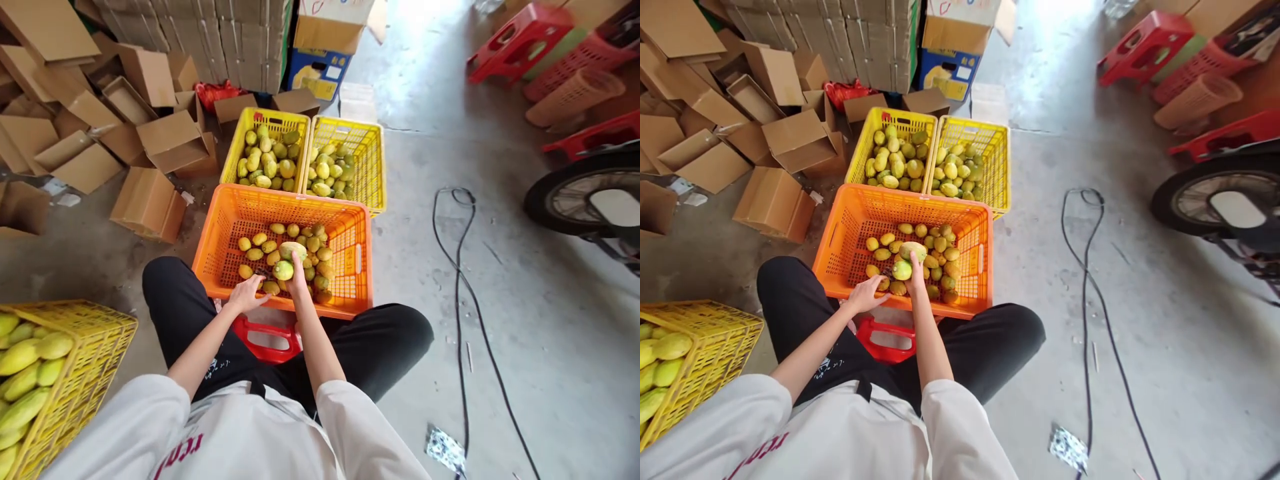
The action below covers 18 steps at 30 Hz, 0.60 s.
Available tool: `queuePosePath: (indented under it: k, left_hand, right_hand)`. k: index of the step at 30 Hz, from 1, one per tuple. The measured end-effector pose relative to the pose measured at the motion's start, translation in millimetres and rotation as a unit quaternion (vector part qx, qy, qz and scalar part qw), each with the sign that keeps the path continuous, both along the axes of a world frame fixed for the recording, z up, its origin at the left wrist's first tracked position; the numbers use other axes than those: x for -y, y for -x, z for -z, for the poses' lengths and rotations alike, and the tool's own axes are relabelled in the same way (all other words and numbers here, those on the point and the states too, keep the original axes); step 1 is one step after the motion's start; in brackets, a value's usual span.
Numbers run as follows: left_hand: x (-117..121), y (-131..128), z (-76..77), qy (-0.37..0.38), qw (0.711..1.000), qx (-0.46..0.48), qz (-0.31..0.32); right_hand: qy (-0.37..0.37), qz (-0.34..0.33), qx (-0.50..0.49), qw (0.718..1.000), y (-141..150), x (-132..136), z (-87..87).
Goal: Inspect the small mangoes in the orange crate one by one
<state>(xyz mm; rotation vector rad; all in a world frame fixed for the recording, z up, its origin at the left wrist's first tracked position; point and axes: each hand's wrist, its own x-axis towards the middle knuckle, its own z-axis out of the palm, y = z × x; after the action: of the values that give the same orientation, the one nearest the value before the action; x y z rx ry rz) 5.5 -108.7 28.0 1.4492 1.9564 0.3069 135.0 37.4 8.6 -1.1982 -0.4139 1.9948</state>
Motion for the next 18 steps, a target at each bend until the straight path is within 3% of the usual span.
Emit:
queuePosePath:
  k: [3,5,8,15,18]
  left_hand:
    - [-5,-4,7.3,-0.063,0.984,0.139,-0.091]
    - [-11,-12,6.4,-0.096,0.949,0.255,-0.156]
    - [-19,-24,-7.8,-0.136,0.897,0.379,-0.181]
    - [-23,-42,-68.9,-0.22,0.891,0.316,-0.24]
    - [-26,-52,-91.0,-0.246,0.868,0.317,-0.292]
  right_hand:
    - [-0.035,0.04,0.009,0.999,2,5,-15.9]
    - [-0.057,0.036,0.019,0.998,2,11,-26.1]
    - [-0.09,0.017,0.022,0.996,3,23,-40.8]
    - [-0.126,0.018,-0.011,0.992,21,38,-81.4]
    - [-0.168,0.012,-0.022,0.986,23,37,-106.3]
